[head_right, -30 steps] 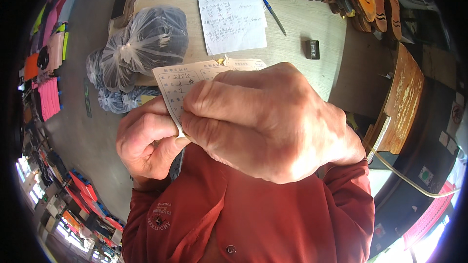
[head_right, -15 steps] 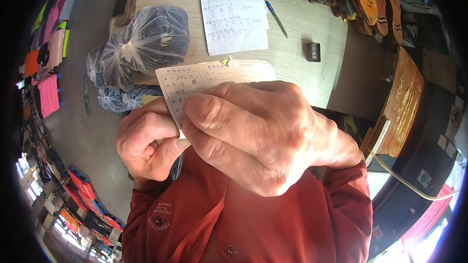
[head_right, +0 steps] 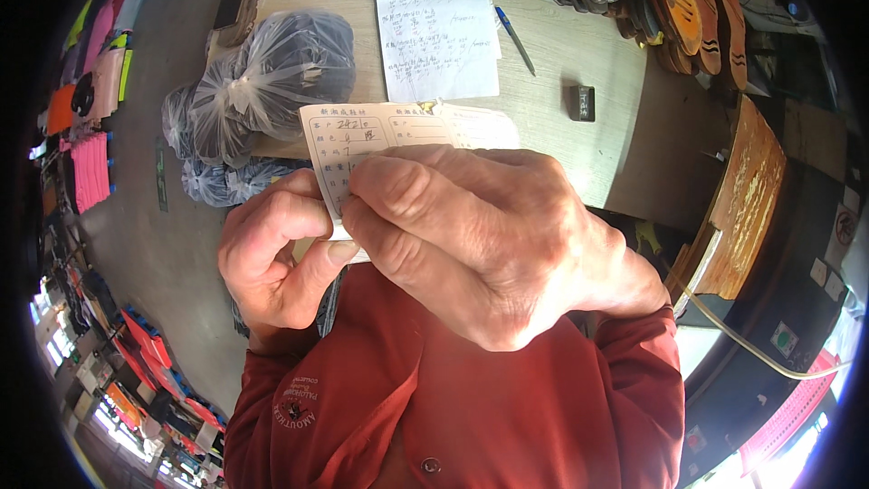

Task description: The person writes on a notepad, attaches a label to a plastic bag, and then moves to a machine to handle large black and white sheets. They sweep debris into a bag and place sheets on the machine.

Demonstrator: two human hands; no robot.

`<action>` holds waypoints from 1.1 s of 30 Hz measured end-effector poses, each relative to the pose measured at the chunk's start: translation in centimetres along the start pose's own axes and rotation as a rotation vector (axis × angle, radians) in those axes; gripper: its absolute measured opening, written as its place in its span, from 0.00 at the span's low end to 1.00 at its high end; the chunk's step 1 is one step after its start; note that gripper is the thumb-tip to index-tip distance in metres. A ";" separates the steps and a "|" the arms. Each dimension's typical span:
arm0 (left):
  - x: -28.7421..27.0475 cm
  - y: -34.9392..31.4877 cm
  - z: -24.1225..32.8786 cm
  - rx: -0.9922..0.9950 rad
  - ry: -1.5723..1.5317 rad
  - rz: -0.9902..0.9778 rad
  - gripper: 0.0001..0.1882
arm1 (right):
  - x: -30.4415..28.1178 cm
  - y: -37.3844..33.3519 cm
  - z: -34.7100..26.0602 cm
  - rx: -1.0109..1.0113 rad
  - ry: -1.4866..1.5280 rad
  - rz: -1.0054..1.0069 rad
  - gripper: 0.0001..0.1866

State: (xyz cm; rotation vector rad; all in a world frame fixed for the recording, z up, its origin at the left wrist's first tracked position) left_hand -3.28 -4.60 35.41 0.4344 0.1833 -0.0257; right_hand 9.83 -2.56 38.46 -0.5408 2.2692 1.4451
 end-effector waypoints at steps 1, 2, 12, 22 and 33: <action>0.0 0.0 0.0 -0.002 -0.004 0.001 0.12 | 0.0 0.0 0.1 0.014 0.010 0.004 0.14; 0.0 0.0 -0.1 -0.006 -0.010 -0.002 0.12 | 0.1 0.0 0.2 0.020 0.025 0.002 0.14; -0.2 -0.3 -0.6 -0.058 0.002 0.041 0.12 | 0.3 -0.1 1.5 0.030 0.081 0.108 0.15; -1.2 -1.7 -2.9 -0.152 0.059 0.051 0.09 | 0.6 -2.5 6.9 0.602 0.373 0.048 0.05; -6.0 -7.7 -5.9 -0.334 0.086 0.284 0.08 | 6.2 -3.5 13.0 1.006 0.902 0.045 0.08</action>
Point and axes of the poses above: each hand's wrist, its own y-axis towards the middle knuckle, its own x-axis out of the palm, z = x × y, the point moved 9 cm from there along y, towards the middle knuckle, and after that the axes turned 9 degrees about z, right-handed, at the moved point
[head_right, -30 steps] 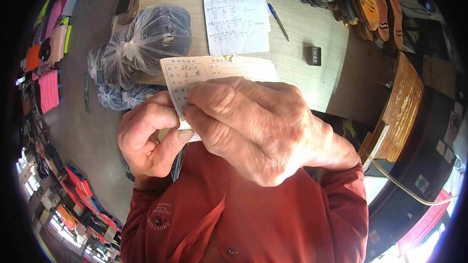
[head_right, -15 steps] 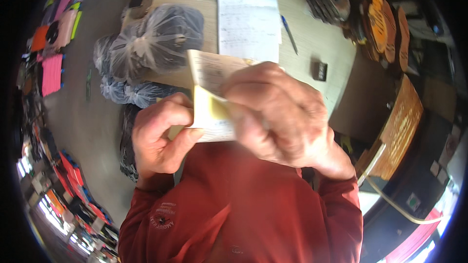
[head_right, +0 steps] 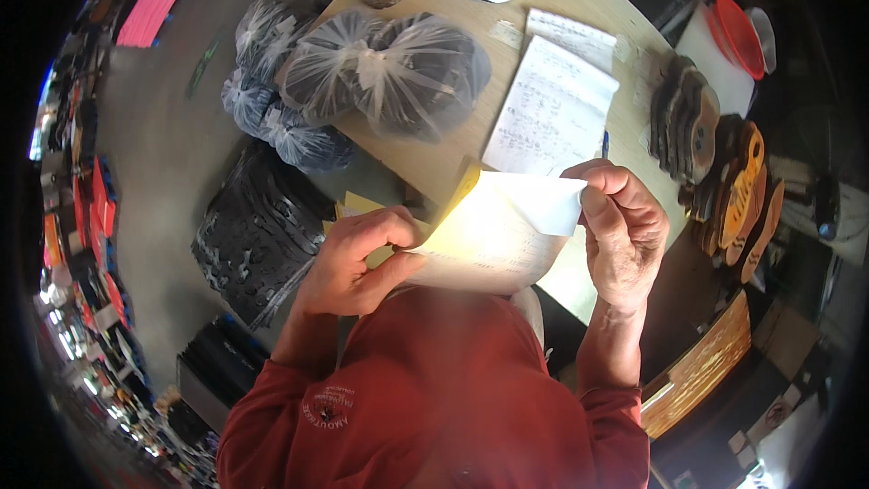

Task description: The person writes on a notepad, attaches a label to a plastic bag, and then moves to a machine to handle large black and white sheets. They sweep debris into a bag and place sheets on the machine.

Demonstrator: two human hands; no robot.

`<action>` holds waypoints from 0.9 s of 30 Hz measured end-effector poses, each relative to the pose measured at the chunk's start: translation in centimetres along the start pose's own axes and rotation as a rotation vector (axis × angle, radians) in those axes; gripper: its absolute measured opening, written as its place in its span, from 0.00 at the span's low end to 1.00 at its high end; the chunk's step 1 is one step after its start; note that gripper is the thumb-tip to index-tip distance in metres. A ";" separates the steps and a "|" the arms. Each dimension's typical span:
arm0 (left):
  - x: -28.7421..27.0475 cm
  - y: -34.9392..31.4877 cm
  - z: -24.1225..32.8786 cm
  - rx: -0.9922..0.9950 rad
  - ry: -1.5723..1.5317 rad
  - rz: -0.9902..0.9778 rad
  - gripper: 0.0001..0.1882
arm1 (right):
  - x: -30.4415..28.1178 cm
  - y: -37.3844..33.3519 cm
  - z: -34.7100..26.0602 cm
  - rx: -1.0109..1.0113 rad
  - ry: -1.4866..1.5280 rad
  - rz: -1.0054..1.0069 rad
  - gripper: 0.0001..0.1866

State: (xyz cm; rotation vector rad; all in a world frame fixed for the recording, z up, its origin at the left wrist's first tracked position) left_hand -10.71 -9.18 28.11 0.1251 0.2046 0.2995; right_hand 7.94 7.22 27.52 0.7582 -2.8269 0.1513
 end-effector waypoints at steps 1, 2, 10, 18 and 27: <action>-0.9 -0.6 -0.6 -0.011 0.000 0.037 0.10 | 0.8 0.7 0.4 0.018 0.087 -0.031 0.08; -1.9 -1.2 -1.2 -0.021 0.010 0.076 0.10 | 1.2 1.6 0.8 0.035 0.115 -0.023 0.09; -9.9 -5.0 -7.8 -0.143 -0.022 0.246 0.09 | 12.6 8.9 2.3 -0.272 -0.252 0.004 0.07; -16.9 -7.0 -10.6 -0.244 0.022 0.254 0.10 | 31.7 11.6 10.9 -0.969 -0.817 -0.357 0.13; -21.9 -6.4 -12.3 -0.216 -0.010 0.259 0.12 | 32.4 14.1 8.6 -1.027 -0.960 -0.276 0.12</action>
Point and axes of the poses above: each hand's wrist, its own y-axis towards the middle knuckle, its own x-axis out of the palm, z = x × y, the point moved 9 cm from there along y, towards the middle knuckle, and after that the axes turned 9 degrees about z, right-handed, at the moved point
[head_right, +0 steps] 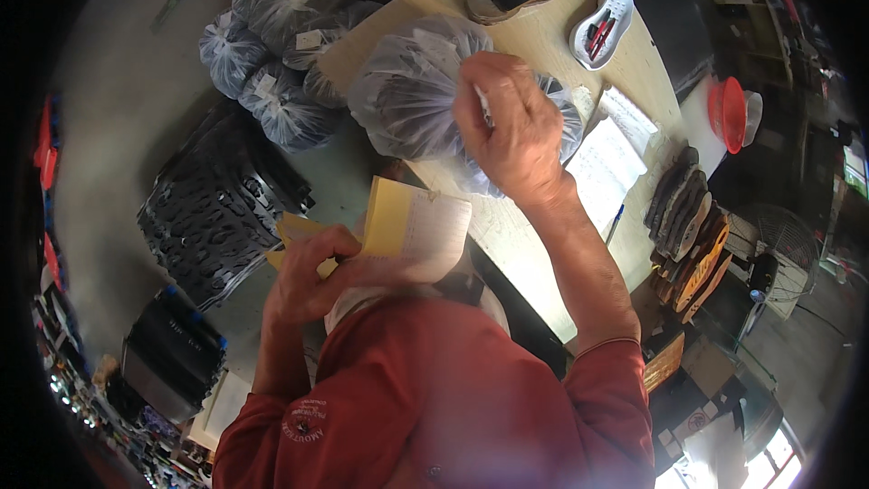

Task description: The person writes on a notepad, attaches a label to a plastic bag, and then moves to a machine to handle large black and white sheets. They sweep debris into a bag and place sheets on the machine.

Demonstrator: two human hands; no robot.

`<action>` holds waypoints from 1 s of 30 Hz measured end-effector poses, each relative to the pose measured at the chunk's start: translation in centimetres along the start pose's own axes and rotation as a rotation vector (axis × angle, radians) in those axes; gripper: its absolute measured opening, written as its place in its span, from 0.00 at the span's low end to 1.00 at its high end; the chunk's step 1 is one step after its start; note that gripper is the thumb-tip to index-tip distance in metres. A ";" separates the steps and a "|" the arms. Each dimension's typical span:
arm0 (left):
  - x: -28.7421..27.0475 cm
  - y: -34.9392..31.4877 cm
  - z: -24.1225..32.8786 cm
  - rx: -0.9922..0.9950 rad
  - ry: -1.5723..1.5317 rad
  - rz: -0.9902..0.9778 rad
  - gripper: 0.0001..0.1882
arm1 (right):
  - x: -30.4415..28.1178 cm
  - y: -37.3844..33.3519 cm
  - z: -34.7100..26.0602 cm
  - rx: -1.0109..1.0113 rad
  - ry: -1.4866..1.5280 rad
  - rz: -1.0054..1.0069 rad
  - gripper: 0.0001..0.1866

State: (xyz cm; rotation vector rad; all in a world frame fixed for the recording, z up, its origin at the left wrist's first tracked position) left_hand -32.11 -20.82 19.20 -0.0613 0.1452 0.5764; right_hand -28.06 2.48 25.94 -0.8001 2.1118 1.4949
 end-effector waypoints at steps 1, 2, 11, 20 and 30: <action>-0.1 0.3 -0.1 -0.009 -0.015 -0.013 0.12 | 0.4 0.2 -0.3 -0.008 -0.002 -0.053 0.12; -0.3 0.6 0.0 0.009 -0.018 -0.016 0.12 | 0.6 0.6 -0.7 -0.059 0.004 -0.050 0.12; -1.5 2.2 -0.5 0.003 -0.058 -0.066 0.12 | -0.3 3.7 0.4 -0.019 -0.087 0.027 0.12; -1.9 3.0 -1.2 -0.036 -0.075 -0.094 0.11 | 1.2 2.2 2.5 0.036 -0.175 -0.043 0.10; -3.0 3.4 -1.5 -0.003 -0.069 -0.068 0.10 | 6.3 -1.9 1.8 0.082 0.123 -0.249 0.18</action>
Point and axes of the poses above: each hand's wrist, its own y-axis towards the middle knuckle, its own x-axis out of the palm, z = x × y, the point moved 9 cm from there along y, towards the middle knuckle, and after that the axes turned 9 degrees about z, right-handed, at the moved point
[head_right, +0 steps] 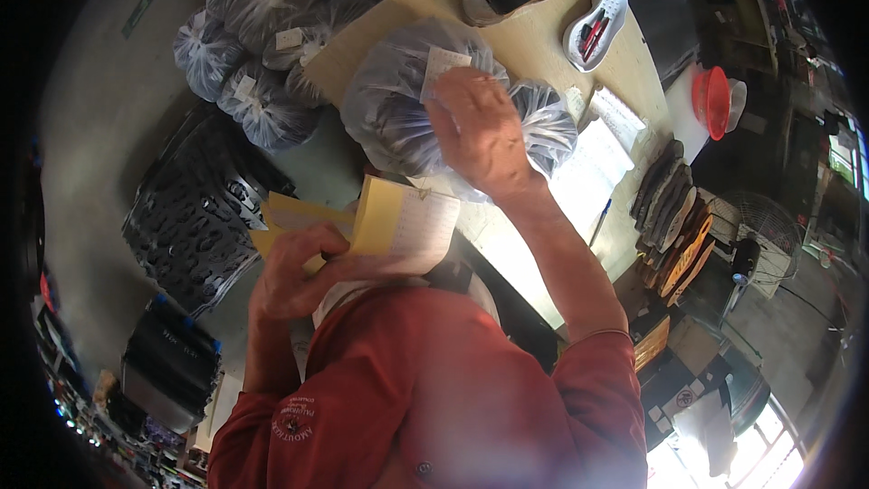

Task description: The person writes on a notepad, attaches a label to a plastic bag, and then moves to a machine to handle large black and white sheets. They sweep debris into a bag and place sheets on the machine.

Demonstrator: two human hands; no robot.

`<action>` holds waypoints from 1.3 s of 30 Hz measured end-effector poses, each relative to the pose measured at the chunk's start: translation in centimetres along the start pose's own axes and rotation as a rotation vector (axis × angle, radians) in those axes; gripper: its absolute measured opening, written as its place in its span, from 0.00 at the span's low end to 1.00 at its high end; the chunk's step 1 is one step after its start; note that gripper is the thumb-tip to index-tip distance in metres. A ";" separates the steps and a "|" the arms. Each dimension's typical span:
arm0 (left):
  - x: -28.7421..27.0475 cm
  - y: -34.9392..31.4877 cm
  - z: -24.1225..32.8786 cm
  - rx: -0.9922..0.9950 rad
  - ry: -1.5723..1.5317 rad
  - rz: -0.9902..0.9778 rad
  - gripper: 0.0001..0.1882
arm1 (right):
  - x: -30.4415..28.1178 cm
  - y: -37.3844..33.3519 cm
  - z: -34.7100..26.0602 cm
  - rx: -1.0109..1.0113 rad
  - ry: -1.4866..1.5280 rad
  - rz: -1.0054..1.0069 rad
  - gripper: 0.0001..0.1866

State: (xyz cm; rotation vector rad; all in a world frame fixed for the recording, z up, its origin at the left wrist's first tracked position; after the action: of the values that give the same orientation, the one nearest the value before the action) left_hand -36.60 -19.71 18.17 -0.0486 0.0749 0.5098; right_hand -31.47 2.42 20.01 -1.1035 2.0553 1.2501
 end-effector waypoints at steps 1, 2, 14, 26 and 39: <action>0.0 0.1 0.0 0.012 0.000 0.004 0.09 | -0.5 0.5 0.6 0.030 -0.060 -0.016 0.22; 0.0 0.2 0.0 0.018 0.009 0.003 0.10 | -1.0 1.1 1.0 0.014 -0.117 -0.002 0.27; 0.5 0.6 -0.5 -0.068 0.006 -0.078 0.09 | 6.7 -2.9 4.3 0.091 -0.333 -0.309 0.47; 1.5 -0.5 -0.2 -0.104 0.009 -0.097 0.06 | -4.0 -4.5 8.6 0.724 0.005 0.022 0.23; 4.5 -2.8 -0.4 -0.414 0.088 -0.242 0.21 | -0.9 -5.9 7.7 0.543 -0.268 -0.380 0.15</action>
State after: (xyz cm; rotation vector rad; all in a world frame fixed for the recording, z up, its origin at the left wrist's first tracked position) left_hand -31.32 -20.00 17.48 -0.4803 0.0477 0.2741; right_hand -26.07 8.10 14.29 -0.9433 1.7253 0.5666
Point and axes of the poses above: each hand's wrist, its own y-axis towards the middle knuckle, its own x-axis out of the palm, z = x × y, the point moved 9 cm from there along y, towards the middle knuckle, and after that the axes turned 9 degrees about z, right-handed, at the moved point
